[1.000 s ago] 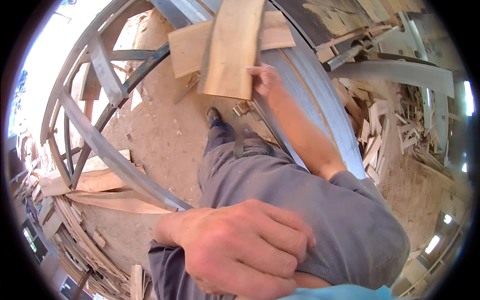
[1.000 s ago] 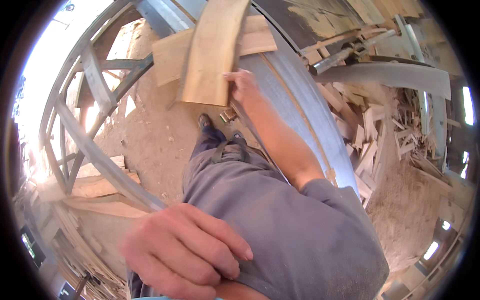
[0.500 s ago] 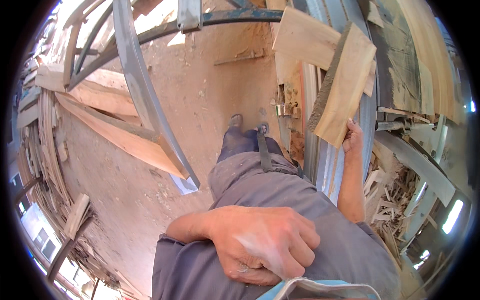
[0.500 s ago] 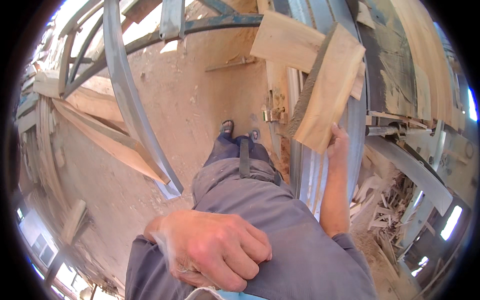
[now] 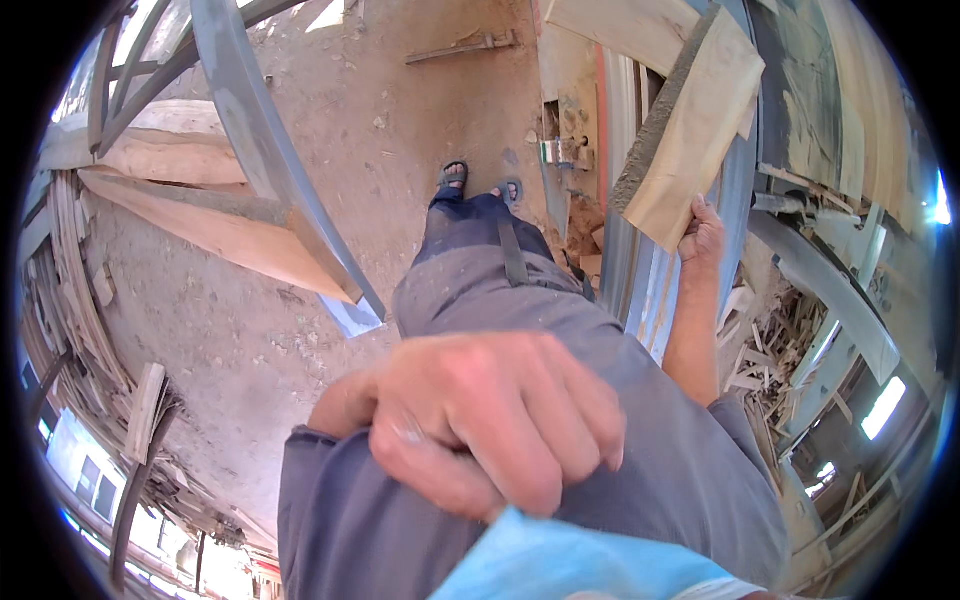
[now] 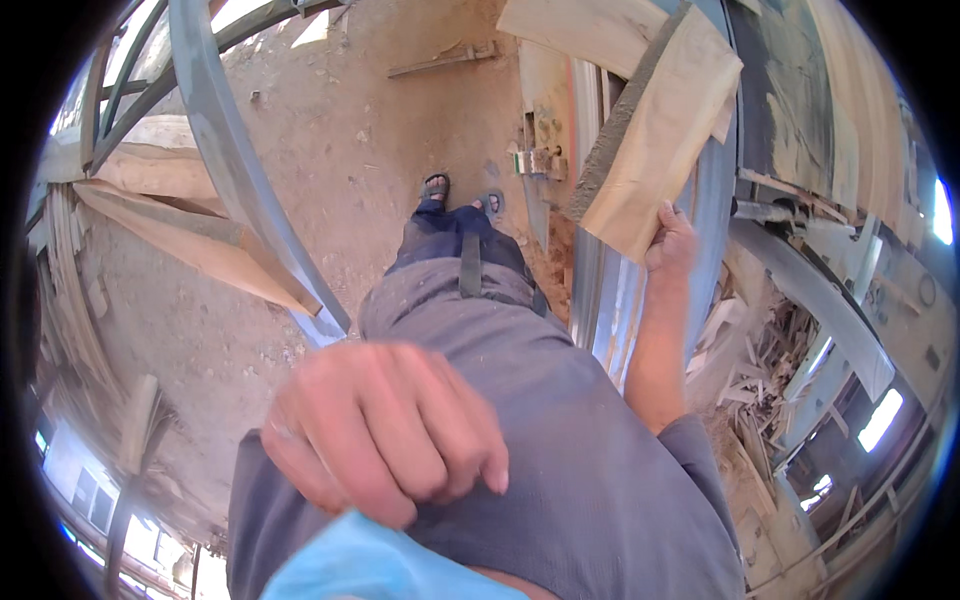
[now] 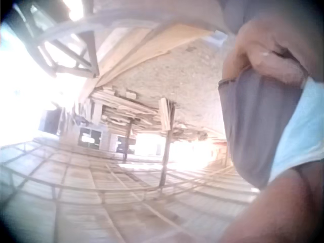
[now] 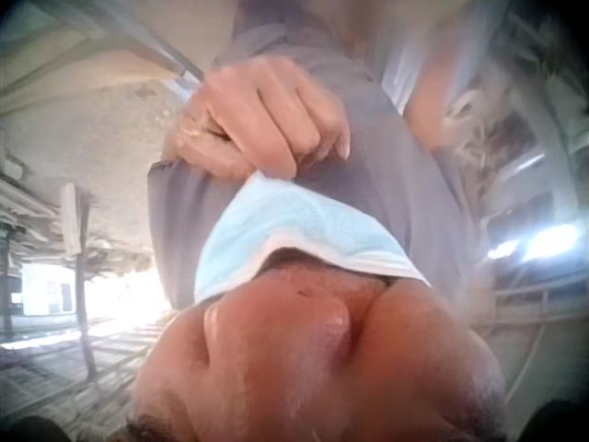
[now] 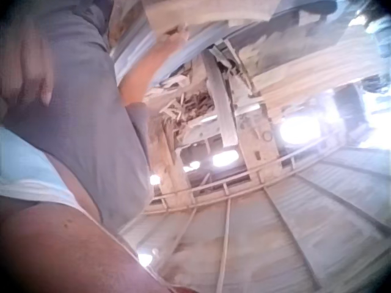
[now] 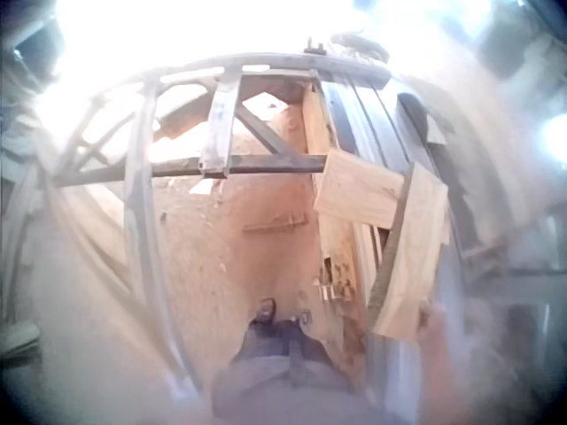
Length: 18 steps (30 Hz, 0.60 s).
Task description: The person positions a curved wooden plank on a metal frame, then uses a tape measure and a red pencil to mark measurements along the plank's edge. The person repeatedly adjusts the plank's position and re-measures different sections.
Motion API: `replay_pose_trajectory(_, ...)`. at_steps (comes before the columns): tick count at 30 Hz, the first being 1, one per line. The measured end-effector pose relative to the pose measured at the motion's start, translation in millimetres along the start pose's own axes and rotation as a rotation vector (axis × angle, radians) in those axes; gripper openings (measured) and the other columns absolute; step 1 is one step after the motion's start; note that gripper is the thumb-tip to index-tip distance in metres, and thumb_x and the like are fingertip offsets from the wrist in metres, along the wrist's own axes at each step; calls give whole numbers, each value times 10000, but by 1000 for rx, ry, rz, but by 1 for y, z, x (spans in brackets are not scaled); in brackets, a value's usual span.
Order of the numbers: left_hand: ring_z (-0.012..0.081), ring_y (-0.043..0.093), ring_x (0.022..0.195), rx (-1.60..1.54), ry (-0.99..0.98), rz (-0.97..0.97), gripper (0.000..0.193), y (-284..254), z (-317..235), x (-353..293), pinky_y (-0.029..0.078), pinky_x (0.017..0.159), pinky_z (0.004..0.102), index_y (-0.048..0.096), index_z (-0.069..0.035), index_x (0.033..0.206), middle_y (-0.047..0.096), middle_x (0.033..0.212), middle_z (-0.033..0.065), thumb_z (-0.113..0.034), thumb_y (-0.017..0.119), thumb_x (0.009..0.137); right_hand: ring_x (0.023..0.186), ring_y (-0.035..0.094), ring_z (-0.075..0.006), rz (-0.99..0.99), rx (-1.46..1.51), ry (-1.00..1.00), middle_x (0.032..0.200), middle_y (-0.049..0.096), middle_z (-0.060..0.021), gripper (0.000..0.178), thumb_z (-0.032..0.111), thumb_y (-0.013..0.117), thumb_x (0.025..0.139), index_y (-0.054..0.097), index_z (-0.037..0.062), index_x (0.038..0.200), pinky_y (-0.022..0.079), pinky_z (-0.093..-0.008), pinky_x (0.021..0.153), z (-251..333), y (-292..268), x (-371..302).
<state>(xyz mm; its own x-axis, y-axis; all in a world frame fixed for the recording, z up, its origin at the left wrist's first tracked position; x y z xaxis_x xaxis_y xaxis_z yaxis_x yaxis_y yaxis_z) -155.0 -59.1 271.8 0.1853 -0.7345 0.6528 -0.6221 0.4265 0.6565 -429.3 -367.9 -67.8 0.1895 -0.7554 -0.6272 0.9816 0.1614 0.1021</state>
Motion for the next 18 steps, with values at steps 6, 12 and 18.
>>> replay_pose_trajectory(6,266,606,610,25,10,-102,218,-8,15,41,568,765,515,612,-4,658,586,605,97,-57,622,870,981,674,-237,-39,-88,-26,1099,675,-147,370,80,652,898,581,-97,1214,533,-359,923,-18,-33,-64)
replay_pose_trajectory(12,289,641,677,195,-222,63,197,14,85,96,572,749,474,644,-1,705,671,728,143,-110,650,868,885,665,-209,-192,-65,-42,1009,696,-146,365,119,680,875,638,-100,1164,527,-319,799,-49,-99,-107)
replay_pose_trajectory(18,273,498,1340,1490,-781,146,595,-229,198,83,360,1126,367,550,21,1372,569,1409,172,-178,757,851,789,632,-169,-515,-436,-105,878,705,-94,312,148,722,834,698,-88,1037,495,-307,737,-48,-157,-196)
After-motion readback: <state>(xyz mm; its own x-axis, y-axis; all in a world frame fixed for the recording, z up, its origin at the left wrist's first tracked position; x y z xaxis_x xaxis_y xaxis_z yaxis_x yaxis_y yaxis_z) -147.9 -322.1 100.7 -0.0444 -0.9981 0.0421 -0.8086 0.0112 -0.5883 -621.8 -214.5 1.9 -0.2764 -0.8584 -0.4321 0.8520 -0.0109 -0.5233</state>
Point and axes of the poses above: each hand's wrist, its own x-axis towards the middle knuckle, its own y-axis out of the palm, z = x × y, the point moved 10 cm from there along x, towards the middle knuckle
